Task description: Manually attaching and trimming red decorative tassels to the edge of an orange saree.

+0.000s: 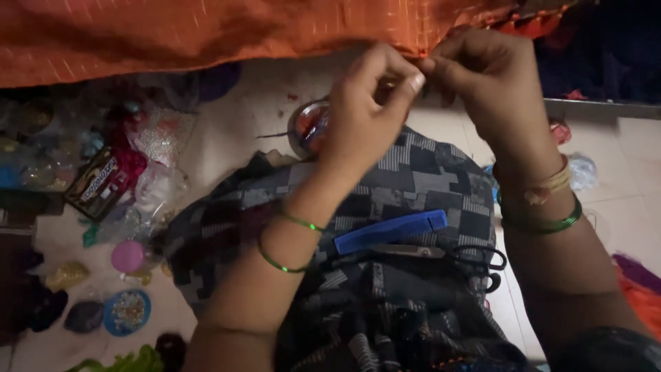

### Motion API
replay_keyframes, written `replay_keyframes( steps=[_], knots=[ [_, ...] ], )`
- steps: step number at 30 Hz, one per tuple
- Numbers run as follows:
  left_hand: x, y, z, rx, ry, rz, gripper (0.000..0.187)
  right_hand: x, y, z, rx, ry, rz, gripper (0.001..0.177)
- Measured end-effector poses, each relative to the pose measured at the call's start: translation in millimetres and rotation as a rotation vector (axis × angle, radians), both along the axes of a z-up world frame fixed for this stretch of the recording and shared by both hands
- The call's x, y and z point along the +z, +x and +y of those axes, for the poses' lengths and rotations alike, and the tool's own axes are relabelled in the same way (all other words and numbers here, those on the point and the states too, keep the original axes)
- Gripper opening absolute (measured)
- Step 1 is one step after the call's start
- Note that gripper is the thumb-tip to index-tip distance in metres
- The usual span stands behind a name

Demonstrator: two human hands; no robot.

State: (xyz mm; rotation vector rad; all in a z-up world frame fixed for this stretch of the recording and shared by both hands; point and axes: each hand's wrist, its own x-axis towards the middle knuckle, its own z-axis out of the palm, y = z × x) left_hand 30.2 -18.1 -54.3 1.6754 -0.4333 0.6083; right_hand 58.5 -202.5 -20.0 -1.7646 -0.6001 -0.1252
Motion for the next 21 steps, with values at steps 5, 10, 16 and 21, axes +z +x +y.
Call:
replay_keyframes(
  steps=[5, 10, 16, 21],
  knots=[
    [4.8, -6.7, -8.5, -0.001, -0.016, -0.055, 0.009, -9.1, -0.9, -1.3, -0.124, -0.068, -0.068, 0.012],
    [-2.7, 2.1, -7.2, 0.035, -0.04, -0.107, 0.008, 3.8, -25.0, 3.9, -0.262, -0.245, -0.193, 0.008],
    [-7.4, 6.9, -4.4, -0.028, -0.024, 0.045, 0.015, 34.5, -50.1, 17.4, -0.283, -0.464, -0.59, 0.012],
    [-3.8, 2.7, -5.8, -0.102, -0.064, 0.077, 0.007, 10.6, -32.0, 11.0, -0.203, -0.257, -0.607, 0.019]
  ],
)
